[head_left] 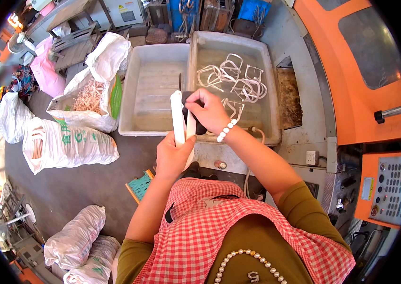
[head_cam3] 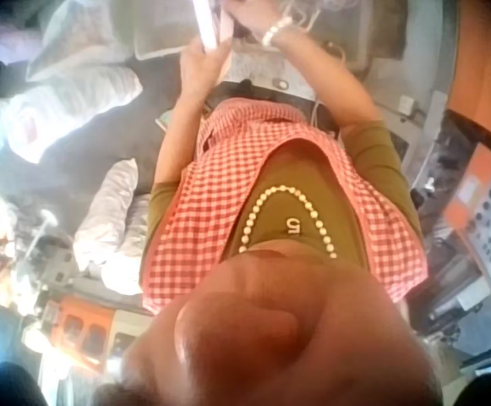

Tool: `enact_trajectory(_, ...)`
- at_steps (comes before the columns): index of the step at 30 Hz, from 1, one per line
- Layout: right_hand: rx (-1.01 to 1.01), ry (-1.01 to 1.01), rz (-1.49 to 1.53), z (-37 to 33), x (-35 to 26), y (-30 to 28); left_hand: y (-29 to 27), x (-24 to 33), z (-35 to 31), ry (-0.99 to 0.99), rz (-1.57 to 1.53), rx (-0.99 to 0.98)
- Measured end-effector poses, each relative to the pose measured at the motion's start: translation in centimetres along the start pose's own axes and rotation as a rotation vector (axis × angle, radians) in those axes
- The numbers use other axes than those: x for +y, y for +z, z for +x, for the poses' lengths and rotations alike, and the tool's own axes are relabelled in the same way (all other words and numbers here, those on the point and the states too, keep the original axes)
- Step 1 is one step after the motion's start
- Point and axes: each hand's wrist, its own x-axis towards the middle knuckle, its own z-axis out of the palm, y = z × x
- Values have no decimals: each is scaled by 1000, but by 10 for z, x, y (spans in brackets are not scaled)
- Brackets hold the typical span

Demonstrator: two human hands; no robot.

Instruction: The person retrieves white plastic U-shaped components from a large white sack and ties them into bundles using green string. They then move to a workbench, pick up a spray can, and apply a substance to the ends of two plastic pieces before placing them into a clear plastic bin. The person returns to the sack to continue bundling more components.

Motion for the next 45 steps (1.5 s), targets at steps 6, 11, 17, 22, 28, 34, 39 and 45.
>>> enact_trajectory(6, 390, -52, -37, 32, 57, -12, -10, 4, -6, -89, -219, -72)
enact_trajectory(11, 271, 65, 173, 18, 63, -38, -27, 7, -7, -84, -357, -69)
enact_trajectory(17, 145, 149, 238, 0, 59, -37, -31, 9, -10, -142, -348, -68)
enact_trajectory(22, 78, 144, 264, -4, 58, -41, -30, 3, -8, -99, -347, -49)
enact_trajectory(28, 6, 14, 283, -13, 14, -23, -25, -10, -3, -62, -283, -63)
enact_trajectory(34, -158, 124, -113, -11, -3, -8, -15, -12, 1, -69, -182, -58)
enact_trajectory(39, -346, 147, 147, -11, 2, -17, -18, -9, 0, -153, -250, -67)
enact_trajectory(45, -291, 306, 287, -16, 37, -42, -22, -5, 5, -217, -306, -91)
